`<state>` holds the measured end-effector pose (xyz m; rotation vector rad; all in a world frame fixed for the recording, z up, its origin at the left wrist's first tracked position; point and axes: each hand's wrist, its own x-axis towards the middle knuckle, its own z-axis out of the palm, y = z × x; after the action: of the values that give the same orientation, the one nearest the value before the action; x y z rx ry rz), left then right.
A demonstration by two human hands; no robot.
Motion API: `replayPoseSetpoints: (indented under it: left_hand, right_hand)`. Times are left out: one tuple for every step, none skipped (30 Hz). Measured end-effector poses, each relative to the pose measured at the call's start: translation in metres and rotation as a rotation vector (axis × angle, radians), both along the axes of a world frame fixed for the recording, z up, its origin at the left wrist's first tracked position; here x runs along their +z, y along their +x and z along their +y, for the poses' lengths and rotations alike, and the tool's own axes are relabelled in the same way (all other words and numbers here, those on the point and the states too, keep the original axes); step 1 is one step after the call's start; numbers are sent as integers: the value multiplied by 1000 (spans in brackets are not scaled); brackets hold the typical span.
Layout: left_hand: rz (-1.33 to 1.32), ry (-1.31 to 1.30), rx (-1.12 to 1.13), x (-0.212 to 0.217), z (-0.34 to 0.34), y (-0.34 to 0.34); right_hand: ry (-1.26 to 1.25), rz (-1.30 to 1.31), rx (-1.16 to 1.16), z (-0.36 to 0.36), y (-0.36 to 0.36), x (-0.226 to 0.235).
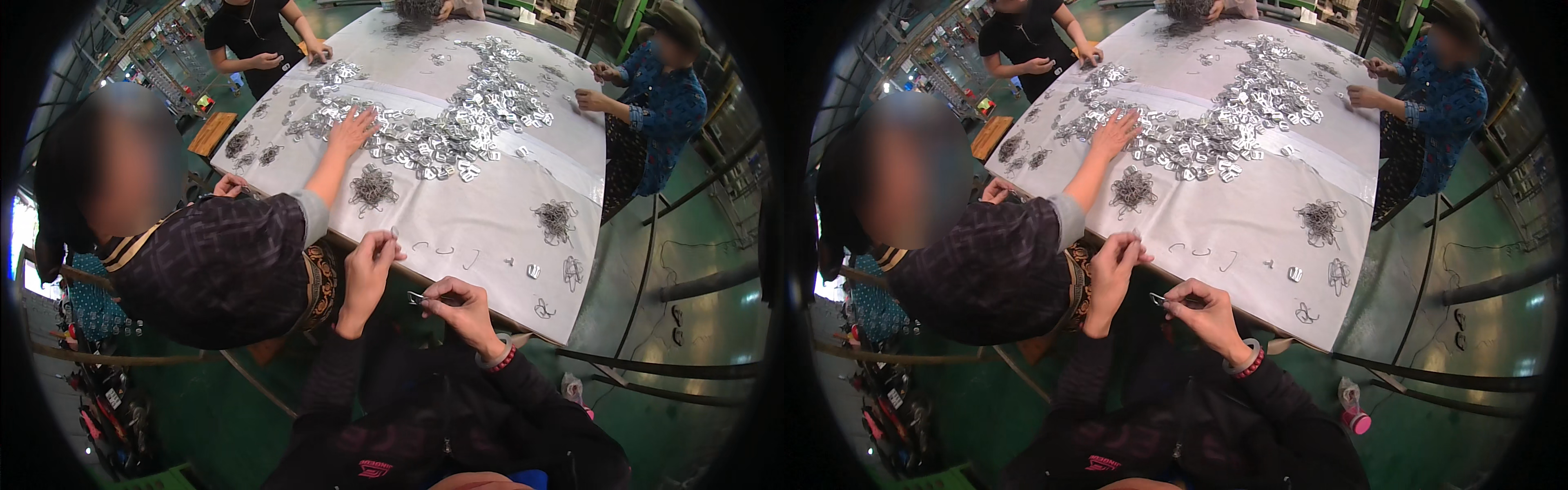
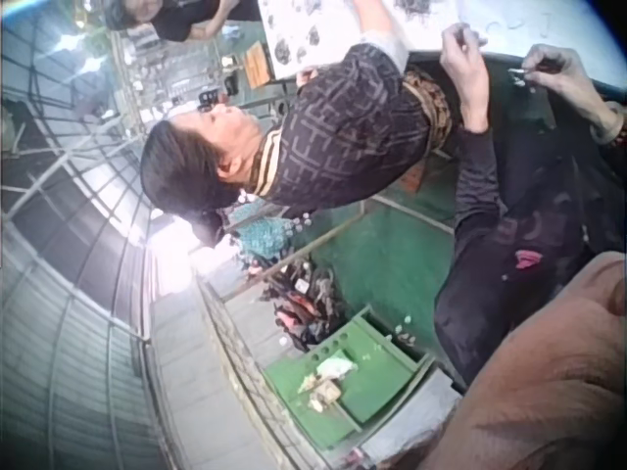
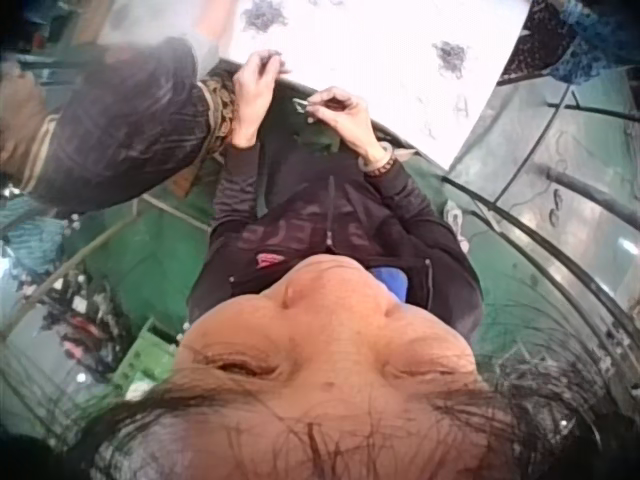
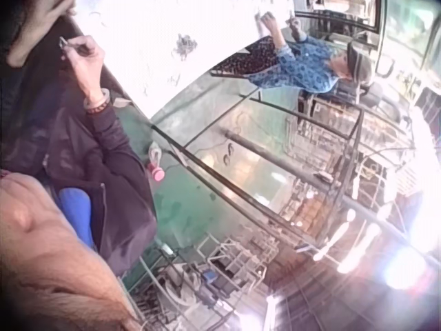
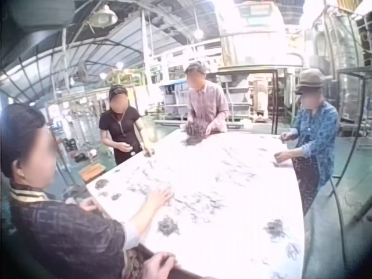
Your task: The person assembles keychains by hand at a large table in a workshop. They pick up small metal parts and wire loops, connect them together, and place the finished keychains on a hanging rack. Other workers are also assembling keychains at the same table.
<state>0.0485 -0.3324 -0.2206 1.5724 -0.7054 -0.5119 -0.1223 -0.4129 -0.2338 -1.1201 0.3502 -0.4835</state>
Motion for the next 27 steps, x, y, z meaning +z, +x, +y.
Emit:
replayPoseSetpoints:
  left_hand:
    - [51, -67, -4, 9, 10, -12]
    - [17, -42, -17, 17, 21, -25]
    - [-7, -90, -43, 23, 31, -37]
    - [-91, -85, -90, 28, 36, -45]
    - [-285, -85, -67, 30, 37, -51]
    - [-395, -63, -60, 31, 39, -57]
    - [-495, -28, -48, 30, 40, -61]
    - [-512, -29, -46, 28, 38, -63]
    - [-522, -16, -37, 26, 36, -65]
    - [-525, -16, -31, 23, 34, -66]
    - [-529, -16, -25, 20, 31, -67]
    - [-525, -28, -21, 18, 30, -68]
    - [-547, -55, -29, 17, 28, -68]
    - [-543, -46, -11, 15, 27, -68]
    - [-566, -54, -5, 14, 26, -67]
    - [-582, -54, 5, 13, 26, -65]
    - [-558, -82, -31, 12, 25, -63]
    - [-523, -100, -63, 11, 25, -60]
    - [-480, -104, -89, 10, 26, -58]
    - [-446, -104, -126, 9, 28, -57]
    - [-402, -115, -122, 8, 29, -56]
    - [-362, -132, -118, 6, 30, -55]
    - [-315, -151, -114, 5, 32, -54]
    - [-350, -130, -91, 4, 34, -52]
    - [-349, -137, -83, 3, 37, -52]
    - [-341, -136, -67, 2, 38, -52]
    - [-319, -124, -39, 1, 40, -52]
  right_hand:
    - [-6, -6, -18, 0, 0, 0]
    - [18, 6, -24, 0, 1, 0]
    - [30, 11, -38, 1, 1, 0]
    - [33, 23, -61, 1, 1, 0]
    - [51, 13, -64, 2, 1, 1]
    - [59, 11, -74, 2, 1, 1]
    - [62, 10, -93, 2, 1, 2]
    - [49, 0, -92, 2, -1, 3]
    - [43, -3, -89, 3, -1, 3]
    - [31, -12, -93, 3, 0, 4]
    - [19, -22, -96, 4, 0, 5]
    - [22, -27, -98, 3, 1, 6]
    - [19, -30, -96, 3, 1, 7]
    - [17, -34, -91, 3, 2, 8]
    - [12, -32, -93, 2, 3, 10]
    - [-27, -36, -67, 1, 4, 11]
    - [-67, -31, -50, -2, 5, 13]
    - [-92, -18, -37, -4, 5, 14]
    - [-206, -27, 29, -11, 4, 16]
    - [-300, -32, 90, -23, 3, 16]
    - [-402, -41, 152, -38, 4, 16]
    - [-438, 2, 149, -62, 7, 14]
    - [-502, 37, 144, -89, 9, 12]
    - [-353, 46, 51, -117, 12, 7]
    - [-419, 95, -87, -149, 20, 2]
    - [-494, 169, -279, -179, 36, -7]
    - [-543, 277, -398, -207, 52, -16]
